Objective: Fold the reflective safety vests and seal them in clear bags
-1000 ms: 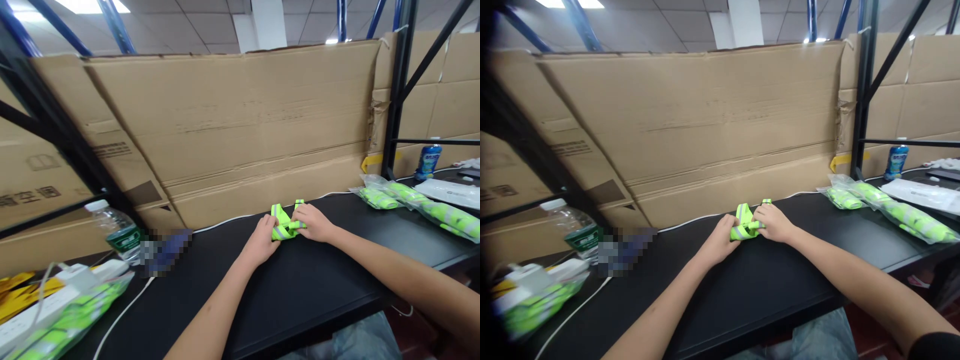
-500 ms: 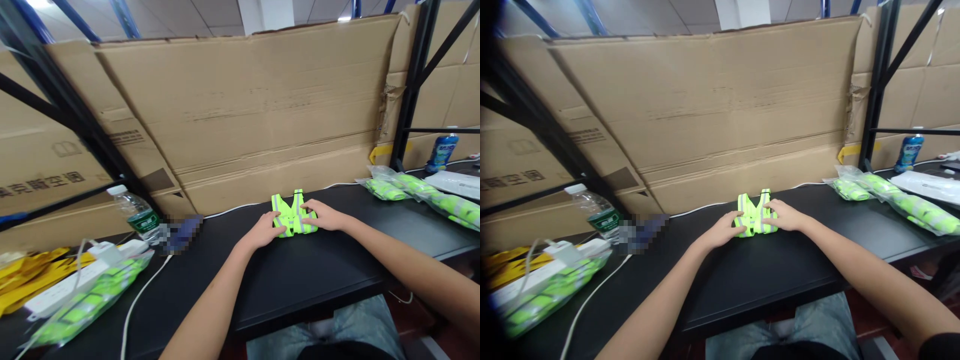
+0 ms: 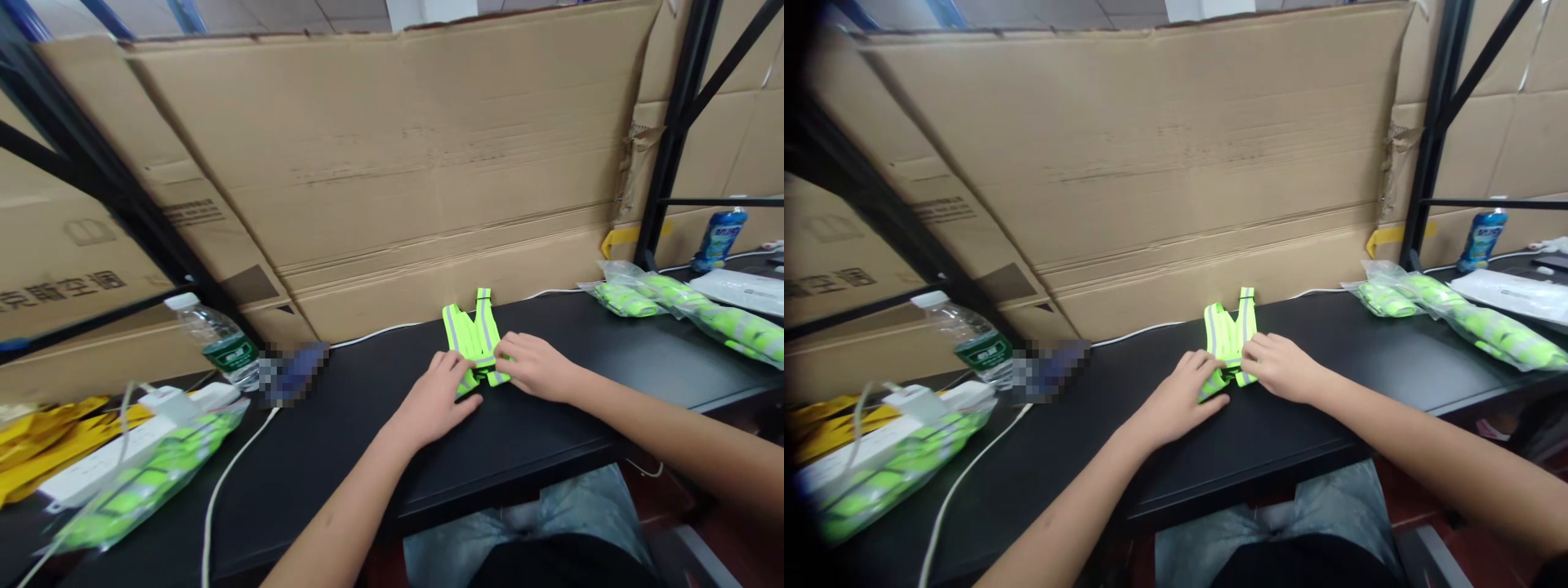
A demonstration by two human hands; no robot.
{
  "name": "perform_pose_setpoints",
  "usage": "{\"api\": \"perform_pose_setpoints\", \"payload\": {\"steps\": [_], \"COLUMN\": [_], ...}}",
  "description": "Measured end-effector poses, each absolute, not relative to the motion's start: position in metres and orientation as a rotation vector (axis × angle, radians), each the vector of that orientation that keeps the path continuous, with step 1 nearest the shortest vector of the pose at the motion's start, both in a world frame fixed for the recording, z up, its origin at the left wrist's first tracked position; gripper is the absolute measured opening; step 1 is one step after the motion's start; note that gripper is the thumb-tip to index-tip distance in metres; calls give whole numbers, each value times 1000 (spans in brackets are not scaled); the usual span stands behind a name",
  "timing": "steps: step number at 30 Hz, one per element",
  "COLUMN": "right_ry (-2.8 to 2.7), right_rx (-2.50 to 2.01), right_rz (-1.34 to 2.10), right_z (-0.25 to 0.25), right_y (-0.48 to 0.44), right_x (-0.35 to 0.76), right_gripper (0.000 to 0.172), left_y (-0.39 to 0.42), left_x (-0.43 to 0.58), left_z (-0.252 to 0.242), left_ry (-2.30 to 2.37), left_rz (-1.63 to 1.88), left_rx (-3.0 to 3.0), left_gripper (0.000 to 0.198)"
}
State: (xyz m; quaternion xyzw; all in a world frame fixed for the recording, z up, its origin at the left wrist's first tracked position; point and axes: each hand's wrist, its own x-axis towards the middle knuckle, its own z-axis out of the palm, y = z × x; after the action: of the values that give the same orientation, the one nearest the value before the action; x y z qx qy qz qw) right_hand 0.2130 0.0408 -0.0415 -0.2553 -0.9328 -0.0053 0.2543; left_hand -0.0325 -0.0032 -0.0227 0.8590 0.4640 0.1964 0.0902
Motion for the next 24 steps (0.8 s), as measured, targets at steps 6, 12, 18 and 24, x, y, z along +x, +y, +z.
{"api": "perform_pose_setpoints", "payload": {"steps": [6,12,18,24], "right_ry": [-2455,-2224,-2375,-2492], "right_rx": [-615,-1069,-1081,-1039], "right_rz": [57,625,906,1114], "right_z": [-50,-45,-30,-13], "right_y": [-3,21,50,51], "right_x": [233,226,222,227], "right_gripper": [23,46,50,46], "left_y": [-42,-16,-12,-15], "left_x": [-42,-45,-39,-34], "left_z": [-34,-34,-23,-19], "left_ry": [1312,1445,1373,1412], "left_rz": [696,663,626,603], "left_rx": [2343,2121,2014,2003], "left_gripper": [49,63,57,45]}}
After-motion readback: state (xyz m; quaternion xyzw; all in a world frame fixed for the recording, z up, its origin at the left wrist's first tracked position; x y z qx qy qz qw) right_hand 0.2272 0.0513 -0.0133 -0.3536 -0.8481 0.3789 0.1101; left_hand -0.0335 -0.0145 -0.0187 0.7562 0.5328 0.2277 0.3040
